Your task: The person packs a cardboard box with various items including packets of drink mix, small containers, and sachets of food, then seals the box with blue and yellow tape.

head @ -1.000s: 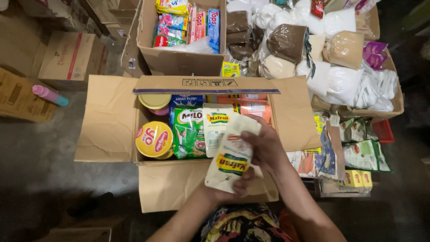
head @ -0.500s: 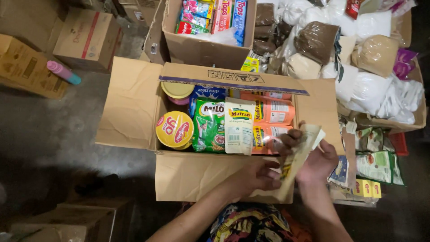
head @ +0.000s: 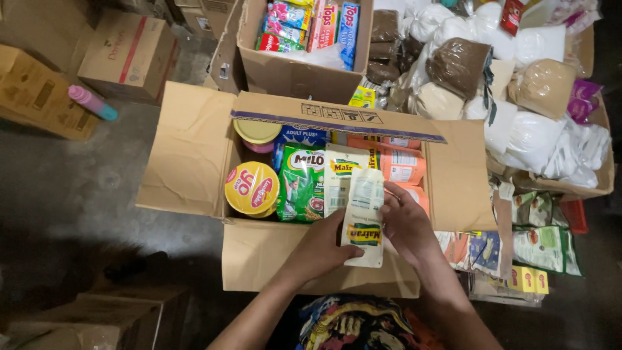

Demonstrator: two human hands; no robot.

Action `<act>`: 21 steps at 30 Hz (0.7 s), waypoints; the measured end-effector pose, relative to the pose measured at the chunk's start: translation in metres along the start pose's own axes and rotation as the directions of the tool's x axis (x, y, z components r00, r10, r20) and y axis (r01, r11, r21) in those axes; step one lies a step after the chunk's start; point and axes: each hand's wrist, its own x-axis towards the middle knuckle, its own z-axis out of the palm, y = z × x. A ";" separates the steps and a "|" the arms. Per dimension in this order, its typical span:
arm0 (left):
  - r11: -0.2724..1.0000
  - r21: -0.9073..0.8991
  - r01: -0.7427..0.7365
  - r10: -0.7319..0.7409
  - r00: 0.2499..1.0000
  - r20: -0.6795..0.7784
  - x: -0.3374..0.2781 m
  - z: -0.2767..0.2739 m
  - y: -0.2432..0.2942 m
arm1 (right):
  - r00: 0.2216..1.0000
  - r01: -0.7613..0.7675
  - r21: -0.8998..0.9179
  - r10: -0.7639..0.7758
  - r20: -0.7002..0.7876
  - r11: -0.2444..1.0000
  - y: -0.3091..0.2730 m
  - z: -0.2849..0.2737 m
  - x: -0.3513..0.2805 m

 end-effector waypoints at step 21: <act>0.971 0.217 -0.097 0.107 0.994 -0.034 0.148 -0.080 -0.011 | 0.982 0.170 -0.568 -0.184 0.034 0.805 -0.086 0.053 0.145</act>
